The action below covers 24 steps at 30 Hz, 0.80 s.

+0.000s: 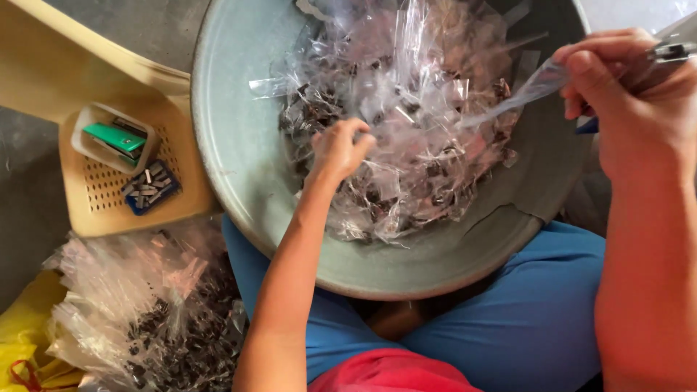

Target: Manually filling small plastic bags with components and sealing them using a handheld tool.

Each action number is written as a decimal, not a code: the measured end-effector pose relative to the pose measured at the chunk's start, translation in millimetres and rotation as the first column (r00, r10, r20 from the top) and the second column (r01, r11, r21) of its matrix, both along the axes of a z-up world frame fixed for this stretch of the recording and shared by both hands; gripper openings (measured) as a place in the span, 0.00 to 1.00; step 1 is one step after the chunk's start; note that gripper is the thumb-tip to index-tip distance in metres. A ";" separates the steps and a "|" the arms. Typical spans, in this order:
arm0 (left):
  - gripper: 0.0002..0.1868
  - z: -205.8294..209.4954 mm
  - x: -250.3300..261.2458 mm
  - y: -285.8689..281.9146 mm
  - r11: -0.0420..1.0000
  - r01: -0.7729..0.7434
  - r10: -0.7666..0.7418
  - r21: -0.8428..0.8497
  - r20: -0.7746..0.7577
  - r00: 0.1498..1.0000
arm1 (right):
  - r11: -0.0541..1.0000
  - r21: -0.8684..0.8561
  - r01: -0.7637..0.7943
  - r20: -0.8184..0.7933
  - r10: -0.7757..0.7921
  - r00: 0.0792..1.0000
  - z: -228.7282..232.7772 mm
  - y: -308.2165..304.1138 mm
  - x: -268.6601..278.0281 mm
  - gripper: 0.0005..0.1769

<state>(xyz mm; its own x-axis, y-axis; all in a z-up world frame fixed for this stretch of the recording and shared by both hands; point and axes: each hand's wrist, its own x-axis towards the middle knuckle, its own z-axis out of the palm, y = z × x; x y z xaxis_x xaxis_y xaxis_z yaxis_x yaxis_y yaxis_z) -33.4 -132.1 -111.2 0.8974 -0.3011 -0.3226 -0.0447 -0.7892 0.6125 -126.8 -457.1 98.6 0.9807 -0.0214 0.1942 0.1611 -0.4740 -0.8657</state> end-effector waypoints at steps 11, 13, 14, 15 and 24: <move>0.18 -27.5 107.2 -57.1 0.738 -0.128 0.400 -0.662 0.277 0.874 | 0.960 0.126 0.249 -0.154 -0.229 0.961 8.3 0.5 -3.5 0.12; 0.22 -54.5 140.8 -87.2 0.706 -0.236 0.449 -0.668 0.165 0.878 | 0.949 0.184 0.257 -0.175 -0.226 0.958 13.4 0.6 -1.1 0.16; 0.31 -71.4 154.6 -101.9 0.730 -0.389 0.500 -0.562 0.049 0.865 | 0.945 0.224 0.238 -0.184 -0.198 0.963 17.4 2.3 -0.9 0.19; 0.40 -88.0 168.2 -116.8 0.736 -0.523 0.555 -0.430 -0.059 0.830 | 0.940 0.264 0.218 -0.193 -0.170 0.966 21.5 4.0 -1.1 0.22; 0.09 -57.4 119.0 -140.2 0.854 -0.308 0.500 -0.419 0.502 0.706 | 0.927 0.323 0.193 -0.165 -0.145 0.975 29.9 10.2 0.1 0.03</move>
<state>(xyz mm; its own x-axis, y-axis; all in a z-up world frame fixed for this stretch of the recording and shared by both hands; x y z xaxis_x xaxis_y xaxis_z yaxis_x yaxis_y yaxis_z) 85.6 -272.3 -168.5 0.9319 0.1463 0.3320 -0.1792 -0.6101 0.7718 -126.7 -447.0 128.5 0.9732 -0.2296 0.0119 -0.0262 -0.1623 -0.9864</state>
